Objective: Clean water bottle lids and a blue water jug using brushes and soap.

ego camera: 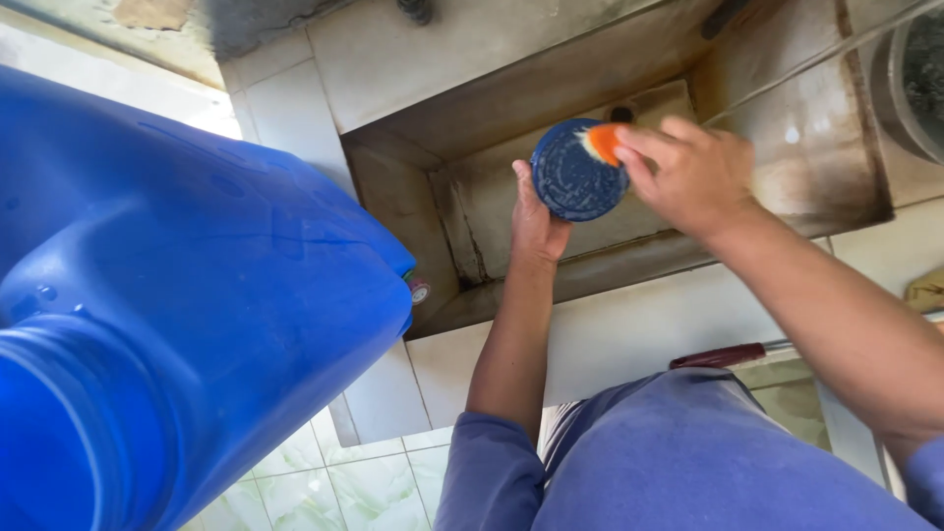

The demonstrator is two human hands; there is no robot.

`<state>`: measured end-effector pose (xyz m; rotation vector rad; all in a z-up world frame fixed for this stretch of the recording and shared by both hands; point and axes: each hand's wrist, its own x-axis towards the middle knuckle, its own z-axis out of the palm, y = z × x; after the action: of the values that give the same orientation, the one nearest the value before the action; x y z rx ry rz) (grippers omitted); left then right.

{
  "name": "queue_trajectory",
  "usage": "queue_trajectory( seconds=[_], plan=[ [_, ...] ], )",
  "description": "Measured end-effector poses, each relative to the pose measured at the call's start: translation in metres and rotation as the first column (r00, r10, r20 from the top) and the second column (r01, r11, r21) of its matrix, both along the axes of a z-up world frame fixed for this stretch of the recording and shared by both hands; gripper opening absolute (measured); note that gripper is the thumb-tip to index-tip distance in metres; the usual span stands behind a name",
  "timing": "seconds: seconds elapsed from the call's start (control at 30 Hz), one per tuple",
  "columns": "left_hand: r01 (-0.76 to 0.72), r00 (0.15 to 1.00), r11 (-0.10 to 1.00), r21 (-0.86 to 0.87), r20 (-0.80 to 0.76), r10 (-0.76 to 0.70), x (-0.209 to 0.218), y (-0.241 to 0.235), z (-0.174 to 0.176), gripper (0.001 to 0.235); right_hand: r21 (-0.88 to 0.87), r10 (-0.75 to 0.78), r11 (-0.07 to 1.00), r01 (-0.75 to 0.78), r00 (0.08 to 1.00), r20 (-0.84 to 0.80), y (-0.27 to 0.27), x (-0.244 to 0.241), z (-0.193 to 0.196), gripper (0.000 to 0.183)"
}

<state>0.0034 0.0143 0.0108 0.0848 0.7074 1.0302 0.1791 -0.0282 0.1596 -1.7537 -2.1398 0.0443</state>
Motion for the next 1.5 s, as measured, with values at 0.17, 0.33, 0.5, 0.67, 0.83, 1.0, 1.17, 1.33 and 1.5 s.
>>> queue_trajectory(
  seconds=[0.17,0.33,0.5,0.67,0.83,1.0,1.17,1.33,1.5],
  plan=[
    [0.017,0.999,0.999,0.031,0.036,-0.018,0.004,0.003,-0.010,0.073,0.068,0.025,0.997,-0.027,0.999,0.031,-0.009,-0.014,0.002,0.014],
    [0.203,0.948,0.969,0.138,-0.276,-0.159,0.000,-0.013,0.020,0.046,-0.058,-0.135,0.990,0.129,0.984,-0.115,-0.005,0.015,0.016,0.019],
    [0.180,0.914,0.913,0.366,-0.405,-0.018,0.018,-0.027,-0.010,0.038,-0.136,-0.019,0.991,0.001,0.990,-0.137,-0.002,-0.006,0.031,0.018],
    [0.058,0.963,0.911,0.409,-0.265,0.057,0.023,-0.021,-0.004,0.023,-0.062,-0.127,0.991,0.115,0.957,-0.260,0.012,0.013,-0.006,0.018],
    [-0.095,0.977,0.994,0.047,0.197,0.084,0.056,-0.002,-0.052,0.022,-0.206,-0.162,0.978,0.022,0.702,-0.693,0.016,-0.014,-0.066,0.027],
    [0.222,0.735,0.964,0.150,-0.675,-0.064,0.020,0.008,-0.238,0.026,-0.413,-0.429,0.895,0.168,0.575,-0.697,0.004,0.027,-0.092,0.028],
    [0.804,-0.279,0.547,-0.233,-0.960,0.001,-0.021,0.042,-0.376,0.041,-0.423,-0.420,0.903,0.083,0.386,-0.821,0.026,0.050,-0.089,0.029],
    [0.634,-0.630,0.169,-0.755,-0.630,-0.454,-0.030,0.048,-0.249,0.086,-0.700,-0.708,0.704,0.119,0.189,-0.680,0.042,0.058,-0.075,0.033],
    [0.562,-0.682,0.047,-0.826,-0.494,-0.539,-0.008,0.035,-0.309,0.115,-0.776,-0.774,0.629,0.046,0.129,-0.620,0.041,0.089,-0.119,0.036]
  ],
)
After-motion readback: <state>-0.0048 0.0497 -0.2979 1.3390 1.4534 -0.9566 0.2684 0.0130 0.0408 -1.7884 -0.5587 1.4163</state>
